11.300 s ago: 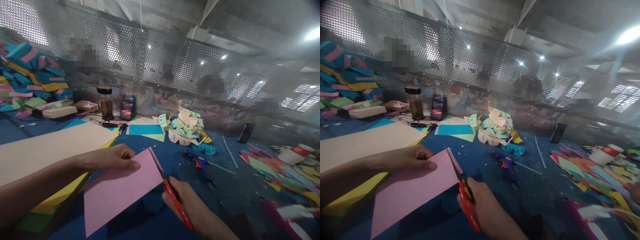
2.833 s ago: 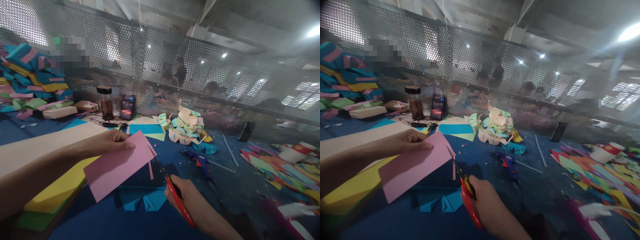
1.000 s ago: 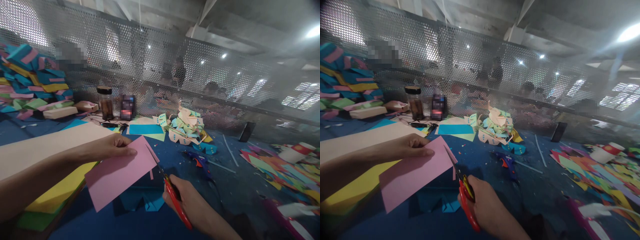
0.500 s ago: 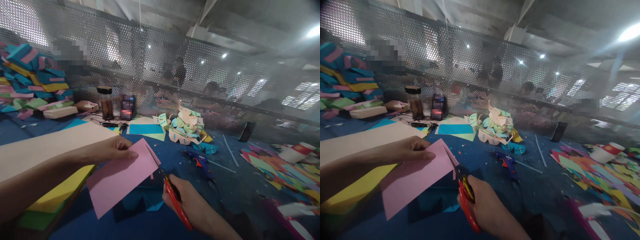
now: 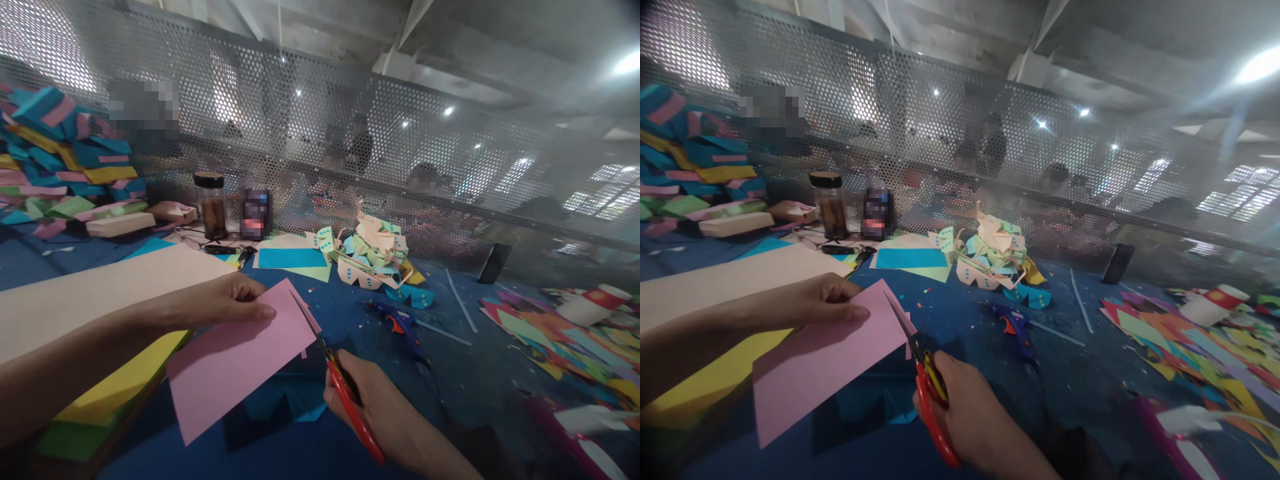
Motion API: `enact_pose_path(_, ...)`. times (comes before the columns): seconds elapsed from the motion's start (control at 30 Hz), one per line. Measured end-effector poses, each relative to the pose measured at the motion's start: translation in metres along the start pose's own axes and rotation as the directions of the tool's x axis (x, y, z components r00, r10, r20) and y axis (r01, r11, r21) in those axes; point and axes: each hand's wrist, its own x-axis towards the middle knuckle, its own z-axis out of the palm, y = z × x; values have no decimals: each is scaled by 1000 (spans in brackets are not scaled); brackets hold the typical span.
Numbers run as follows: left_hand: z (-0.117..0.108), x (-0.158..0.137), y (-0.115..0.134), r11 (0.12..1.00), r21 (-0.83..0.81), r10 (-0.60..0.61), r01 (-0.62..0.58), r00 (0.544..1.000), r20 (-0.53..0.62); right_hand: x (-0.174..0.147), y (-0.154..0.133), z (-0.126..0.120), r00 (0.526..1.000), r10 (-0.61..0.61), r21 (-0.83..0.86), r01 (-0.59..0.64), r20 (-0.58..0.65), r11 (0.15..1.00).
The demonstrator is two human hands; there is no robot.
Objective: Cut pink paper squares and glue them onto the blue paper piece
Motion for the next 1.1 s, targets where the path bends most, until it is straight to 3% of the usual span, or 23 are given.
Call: enact_pose_path(1.1,-1,2,-4,1000,-5,23,-23,999,23,-1,6,2,1000,-3,11,3,10,1000)
